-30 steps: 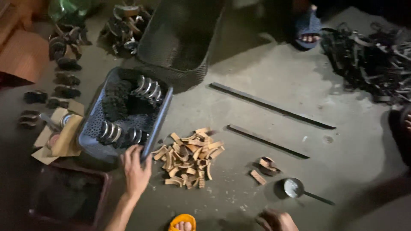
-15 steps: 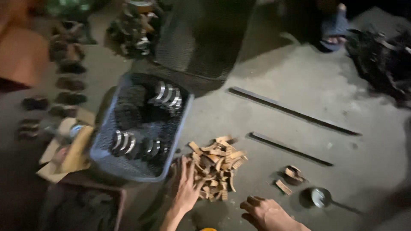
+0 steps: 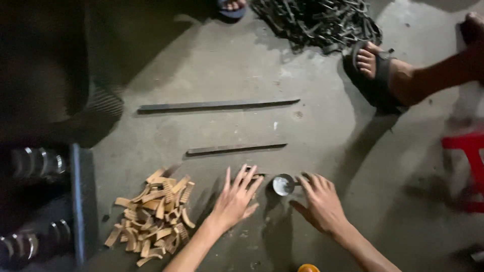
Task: Sorting small metal components and using a punch tool on a circular part on the workshop floor
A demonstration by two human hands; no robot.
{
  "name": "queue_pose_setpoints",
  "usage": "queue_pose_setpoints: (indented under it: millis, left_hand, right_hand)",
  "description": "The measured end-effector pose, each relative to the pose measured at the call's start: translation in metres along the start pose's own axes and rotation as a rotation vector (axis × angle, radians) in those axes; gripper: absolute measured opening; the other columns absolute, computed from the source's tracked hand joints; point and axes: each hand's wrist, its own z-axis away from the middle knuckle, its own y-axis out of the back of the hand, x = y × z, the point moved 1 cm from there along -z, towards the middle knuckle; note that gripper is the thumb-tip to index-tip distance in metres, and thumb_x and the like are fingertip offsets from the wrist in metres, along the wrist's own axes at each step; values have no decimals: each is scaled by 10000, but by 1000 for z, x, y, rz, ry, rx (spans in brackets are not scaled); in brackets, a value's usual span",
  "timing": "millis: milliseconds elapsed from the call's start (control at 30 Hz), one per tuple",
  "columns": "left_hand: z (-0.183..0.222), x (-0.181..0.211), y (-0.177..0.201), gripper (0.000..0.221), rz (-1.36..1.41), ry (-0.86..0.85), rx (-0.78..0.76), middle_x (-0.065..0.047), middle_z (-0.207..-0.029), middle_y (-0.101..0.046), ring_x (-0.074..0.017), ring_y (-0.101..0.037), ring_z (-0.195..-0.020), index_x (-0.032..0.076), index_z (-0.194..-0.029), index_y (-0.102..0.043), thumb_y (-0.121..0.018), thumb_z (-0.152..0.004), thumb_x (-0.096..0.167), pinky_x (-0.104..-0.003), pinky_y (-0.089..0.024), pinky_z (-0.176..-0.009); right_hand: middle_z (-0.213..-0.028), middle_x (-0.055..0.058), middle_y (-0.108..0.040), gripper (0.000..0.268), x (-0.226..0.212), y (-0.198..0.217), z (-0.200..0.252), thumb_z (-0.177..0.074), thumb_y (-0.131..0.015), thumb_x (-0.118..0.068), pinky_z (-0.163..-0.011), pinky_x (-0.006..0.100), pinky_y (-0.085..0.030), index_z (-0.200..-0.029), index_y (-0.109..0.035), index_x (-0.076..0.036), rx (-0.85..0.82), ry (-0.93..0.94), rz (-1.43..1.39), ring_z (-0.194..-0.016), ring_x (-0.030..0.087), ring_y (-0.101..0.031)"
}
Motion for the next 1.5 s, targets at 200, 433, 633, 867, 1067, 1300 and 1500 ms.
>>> queue_pose_setpoints:
  millis: [200,433,633,867,1067,1300,1500]
  left_hand:
    - [-19,-7,-44,563,-120,-149,-95,-234,-1514,-452,-455,-397,-1426,89,-1358,-600,-727,-818,182,-704,-320,-1113]
    - [6,24,6,372,312,-5,265,-194,-1481,-560,-366,-534,-1365,62,-1281,-670,-598,-999,294,-624,-288,-1207]
    - [-19,46,67,1140,1690,748,59,-258,-1598,-387,-391,-741,-1089,70,-1575,-279,-245,-758,863,-327,-665,-547]
    - [10,38,92,835,1811,771,354,-262,-1365,-648,-344,-672,-1205,-29,-1430,-504,-111,-982,556,-477,-606,-971]
    - [28,31,86,534,1946,505,451,-213,-996,-689,-245,-678,-594,21,-1336,-518,-399,-1014,430,-292,-514,-347]
    - [34,36,74,601,1385,448,586,-117,-1084,-646,-224,-643,-924,28,-1224,-538,-547,-912,542,-370,-570,-776]
    - [28,45,103,574,2122,694,413,-166,-925,-705,-189,-647,-619,2,-1204,-603,-386,-1023,501,-273,-532,-434]
  right_hand:
    - [-1444,157,-445,968,-7,-32,-36,-743,-825,-507,-1139,623,-290,-1507,-383,-110,-159,192,214,-1355,336,-423]
    - [-1204,173,-579,1061,-13,13,-46,-718,-788,-329,-1017,556,-360,-1569,-246,0,-108,185,72,-1045,313,-568]
    - [-1236,216,-597,1008,-95,97,-57,-865,-785,-548,-1053,600,-376,-1540,-305,25,-91,339,-86,-1084,294,-590]
    - [-1584,257,-304,1339,-106,131,-53,-715,-775,-873,-1156,608,-242,-1604,-197,-54,-153,312,27,-1411,388,-354]
    - [-808,13,-739,308,-128,173,-47,-907,-738,-428,-840,402,-505,-972,-639,-144,-257,252,-145,-732,236,-721]
    - [-854,114,-629,208,-145,167,-39,-921,-576,-88,-477,378,-545,-1110,-537,-10,-322,408,-37,-561,240,-627]
    - [-897,130,-585,335,-142,193,-37,-973,-576,-166,-423,320,-518,-1237,-535,36,-244,557,180,-617,195,-553]
